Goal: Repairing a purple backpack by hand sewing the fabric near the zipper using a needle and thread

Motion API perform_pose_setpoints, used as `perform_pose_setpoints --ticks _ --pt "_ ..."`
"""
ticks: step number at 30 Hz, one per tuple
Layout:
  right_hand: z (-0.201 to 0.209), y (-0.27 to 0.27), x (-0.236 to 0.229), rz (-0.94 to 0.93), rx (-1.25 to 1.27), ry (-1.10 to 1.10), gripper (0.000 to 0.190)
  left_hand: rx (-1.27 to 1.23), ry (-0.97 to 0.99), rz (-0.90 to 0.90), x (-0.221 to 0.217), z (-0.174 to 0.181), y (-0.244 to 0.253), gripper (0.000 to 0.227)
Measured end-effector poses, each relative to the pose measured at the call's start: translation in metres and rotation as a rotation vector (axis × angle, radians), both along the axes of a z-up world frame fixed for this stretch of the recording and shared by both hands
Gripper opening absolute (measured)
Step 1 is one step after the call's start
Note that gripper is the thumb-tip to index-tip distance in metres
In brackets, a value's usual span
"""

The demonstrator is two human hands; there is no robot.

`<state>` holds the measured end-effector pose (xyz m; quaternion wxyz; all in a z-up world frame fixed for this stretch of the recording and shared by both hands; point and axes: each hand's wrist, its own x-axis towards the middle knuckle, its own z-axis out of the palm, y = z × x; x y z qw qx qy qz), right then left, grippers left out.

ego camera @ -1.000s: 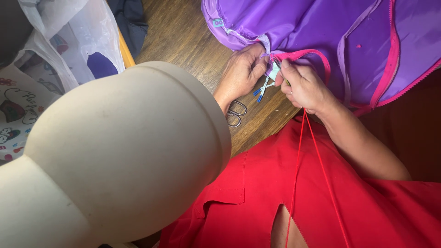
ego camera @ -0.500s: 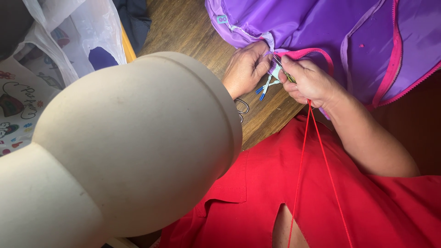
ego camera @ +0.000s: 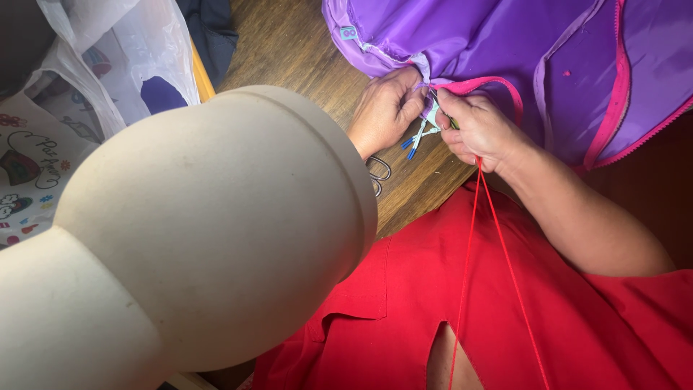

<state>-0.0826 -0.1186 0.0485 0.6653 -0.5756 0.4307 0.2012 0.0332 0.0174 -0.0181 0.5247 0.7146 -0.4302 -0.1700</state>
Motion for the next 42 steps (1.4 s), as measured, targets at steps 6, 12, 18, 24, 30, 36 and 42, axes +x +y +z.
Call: perform_pose_setpoints --ticks 6,12,18,24,30,36,42 --pt "0.004 0.011 -0.001 -0.100 -0.008 -0.070 0.050 -0.002 0.024 -0.011 0.000 0.003 0.001 0.020" --pt "-0.003 0.014 -0.008 -0.173 0.029 -0.147 0.048 -0.011 0.018 0.000 0.000 0.003 0.000 0.021" --pt "-0.016 0.018 -0.015 -0.163 -0.106 -0.220 0.047 -0.024 0.018 -0.001 0.000 -0.001 -0.001 0.021" --pt "-0.006 0.007 -0.016 -0.154 0.110 -0.162 0.046 -0.037 0.020 -0.018 0.001 -0.001 0.000 0.023" --pt "-0.005 0.008 -0.011 -0.158 0.136 -0.152 0.048 -0.054 0.008 -0.022 0.001 0.000 0.000 0.023" --pt "-0.005 0.015 -0.010 -0.171 0.025 -0.289 0.049 -0.012 0.159 -0.052 0.006 -0.007 0.000 0.016" --pt "-0.014 0.021 -0.014 -0.212 -0.057 -0.304 0.048 -0.012 0.164 -0.055 0.006 -0.005 0.000 0.016"
